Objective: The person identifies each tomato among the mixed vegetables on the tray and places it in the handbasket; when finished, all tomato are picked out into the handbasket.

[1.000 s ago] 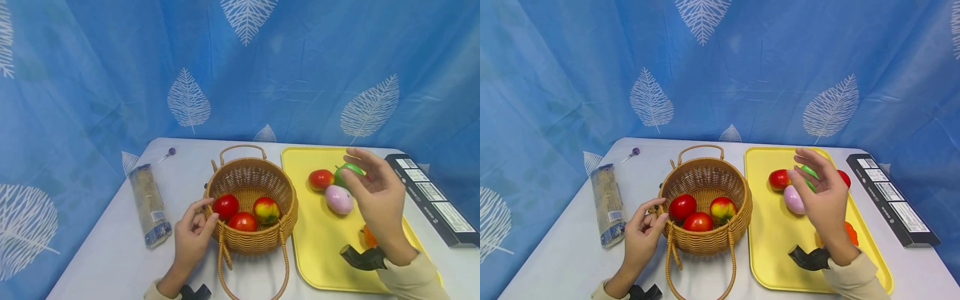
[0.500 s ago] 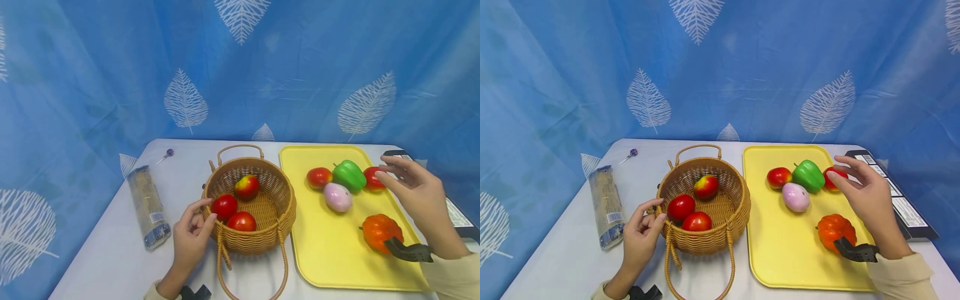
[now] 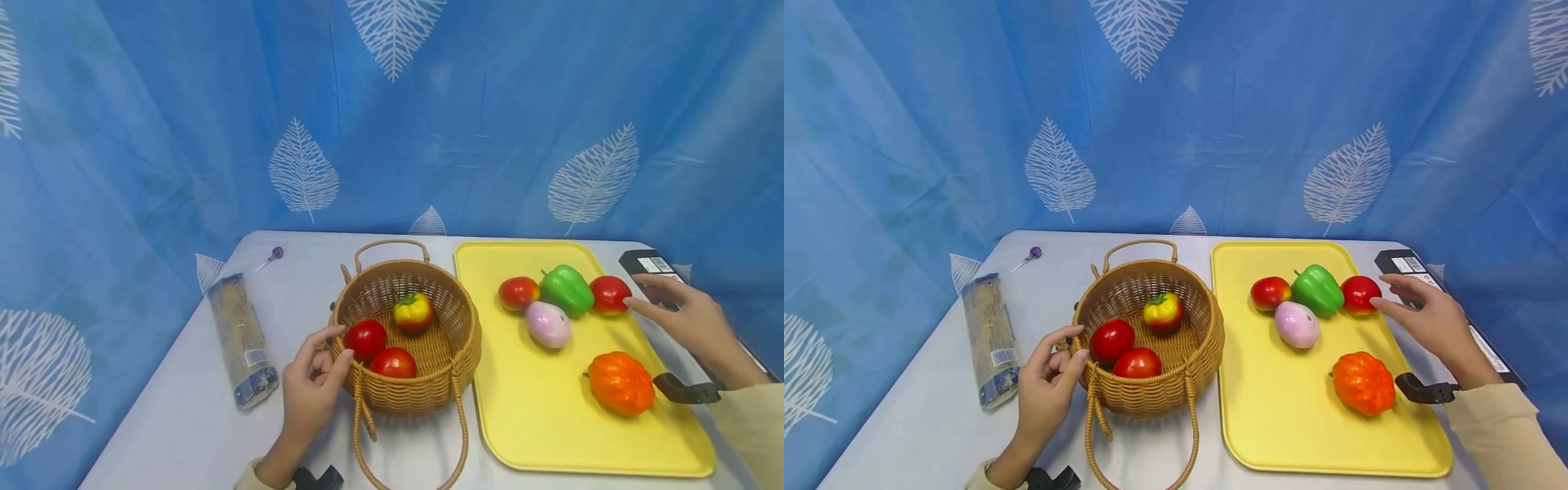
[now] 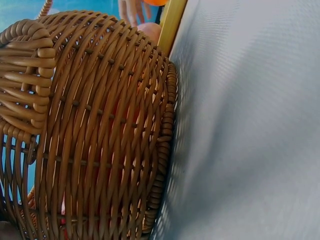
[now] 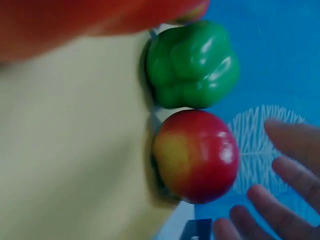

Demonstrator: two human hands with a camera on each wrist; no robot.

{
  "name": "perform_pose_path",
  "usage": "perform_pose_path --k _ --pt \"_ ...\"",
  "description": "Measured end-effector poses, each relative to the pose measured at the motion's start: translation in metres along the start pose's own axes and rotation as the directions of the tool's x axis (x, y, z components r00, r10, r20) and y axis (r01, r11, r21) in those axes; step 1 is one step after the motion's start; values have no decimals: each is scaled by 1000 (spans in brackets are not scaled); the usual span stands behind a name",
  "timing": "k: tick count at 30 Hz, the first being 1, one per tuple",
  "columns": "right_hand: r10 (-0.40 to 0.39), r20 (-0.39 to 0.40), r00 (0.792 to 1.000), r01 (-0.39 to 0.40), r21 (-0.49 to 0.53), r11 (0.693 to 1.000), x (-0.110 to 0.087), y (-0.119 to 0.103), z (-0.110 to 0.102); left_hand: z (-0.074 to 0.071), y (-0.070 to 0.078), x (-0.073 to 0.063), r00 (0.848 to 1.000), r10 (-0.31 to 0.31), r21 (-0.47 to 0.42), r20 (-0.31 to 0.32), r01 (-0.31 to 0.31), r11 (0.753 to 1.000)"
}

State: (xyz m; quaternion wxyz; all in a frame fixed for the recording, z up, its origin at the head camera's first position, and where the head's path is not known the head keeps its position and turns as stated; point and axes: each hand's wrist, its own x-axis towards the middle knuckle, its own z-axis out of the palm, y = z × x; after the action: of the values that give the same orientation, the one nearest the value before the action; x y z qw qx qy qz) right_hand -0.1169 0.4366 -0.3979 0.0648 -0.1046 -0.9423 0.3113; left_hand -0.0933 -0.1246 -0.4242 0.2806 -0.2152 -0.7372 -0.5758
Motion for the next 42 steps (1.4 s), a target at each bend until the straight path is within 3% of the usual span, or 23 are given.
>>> perform_pose_path --k 6,14,23,31,42 --pt "-72 54 996 69 69 995 11 12 9 0 0 -2 1000 -27 -10 12 27 1000" --pt "-30 80 996 24 84 996 14 16 18 -1 0 -2 999 -42 -7 14 42 999" --pt "-7 50 999 2 101 995 12 23 28 -2 0 -2 1000 -31 0 3 31 1000" --pt "-45 -7 999 46 174 984 6 26 38 -4 -4 -2 1000 19 7 -8 -19 1000" --pt "30 -19 999 -25 206 978 7 26 37 -2 -6 -1 1000 15 10 2 -15 1000"
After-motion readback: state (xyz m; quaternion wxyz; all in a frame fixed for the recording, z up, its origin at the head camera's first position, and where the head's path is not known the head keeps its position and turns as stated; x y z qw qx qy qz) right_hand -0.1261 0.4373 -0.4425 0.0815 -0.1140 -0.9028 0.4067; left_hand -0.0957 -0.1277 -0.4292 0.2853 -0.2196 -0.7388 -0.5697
